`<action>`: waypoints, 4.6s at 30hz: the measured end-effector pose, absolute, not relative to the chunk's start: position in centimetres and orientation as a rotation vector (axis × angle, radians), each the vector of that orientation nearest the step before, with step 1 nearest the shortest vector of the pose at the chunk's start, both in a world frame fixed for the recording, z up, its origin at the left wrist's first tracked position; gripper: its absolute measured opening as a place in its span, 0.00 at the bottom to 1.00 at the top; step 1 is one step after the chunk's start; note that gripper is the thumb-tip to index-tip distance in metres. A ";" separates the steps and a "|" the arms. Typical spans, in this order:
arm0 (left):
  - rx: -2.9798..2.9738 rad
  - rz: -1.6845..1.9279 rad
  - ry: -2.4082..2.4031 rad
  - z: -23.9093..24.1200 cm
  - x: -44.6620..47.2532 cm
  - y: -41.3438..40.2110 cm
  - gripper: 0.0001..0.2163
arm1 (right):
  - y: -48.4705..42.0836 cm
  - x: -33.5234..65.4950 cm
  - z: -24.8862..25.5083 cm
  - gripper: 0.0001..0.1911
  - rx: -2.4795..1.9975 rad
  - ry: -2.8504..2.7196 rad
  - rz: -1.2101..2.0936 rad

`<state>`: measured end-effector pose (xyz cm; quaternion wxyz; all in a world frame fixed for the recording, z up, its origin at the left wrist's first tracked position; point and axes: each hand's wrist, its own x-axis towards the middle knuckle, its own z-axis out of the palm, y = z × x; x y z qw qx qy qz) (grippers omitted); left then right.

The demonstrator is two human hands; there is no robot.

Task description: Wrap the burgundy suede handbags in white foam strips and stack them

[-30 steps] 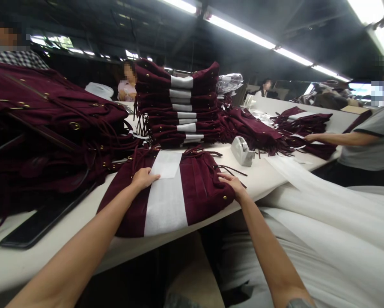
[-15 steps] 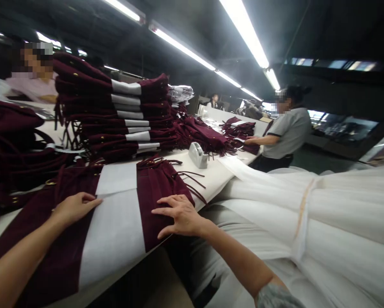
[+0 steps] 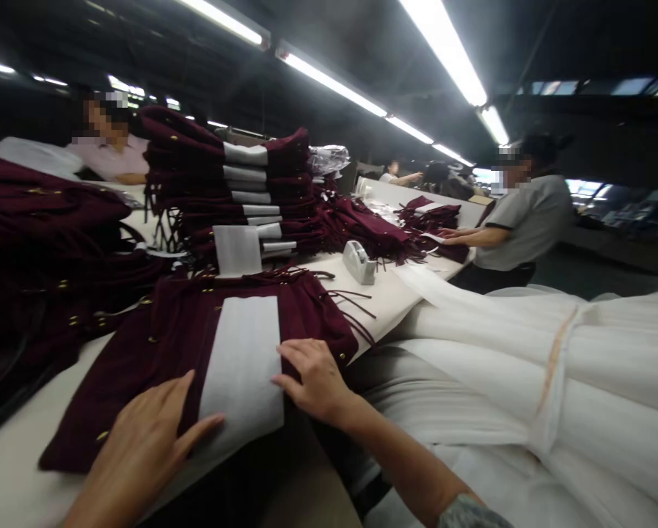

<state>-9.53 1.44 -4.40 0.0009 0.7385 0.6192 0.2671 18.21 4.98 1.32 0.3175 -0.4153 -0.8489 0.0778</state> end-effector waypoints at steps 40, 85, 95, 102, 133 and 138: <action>2.694 0.352 1.673 0.0 -12.0 -0.8 0.31 | 6.7 22.5 1.2 0.38 -1.031 -2.741 -0.139; 2.292 0.273 1.938 7.0 -10.8 4.2 0.10 | 10.7 15.2 6.8 0.30 -1.096 -2.702 0.614; 2.355 0.232 1.934 7.0 -10.7 4.4 0.08 | 11.4 12.9 8.0 0.14 -1.178 -2.837 0.458; 2.867 0.261 1.999 6.6 -9.2 4.8 0.15 | 13.2 13.0 6.3 0.12 -0.692 -2.962 -0.468; 2.371 0.343 2.124 8.5 -12.1 4.0 0.05 | 9.9 10.5 0.7 0.22 -0.433 -2.428 -0.678; 2.452 0.422 2.033 7.3 -10.6 3.7 0.11 | 9.5 10.1 2.0 0.26 -0.532 -2.692 -0.597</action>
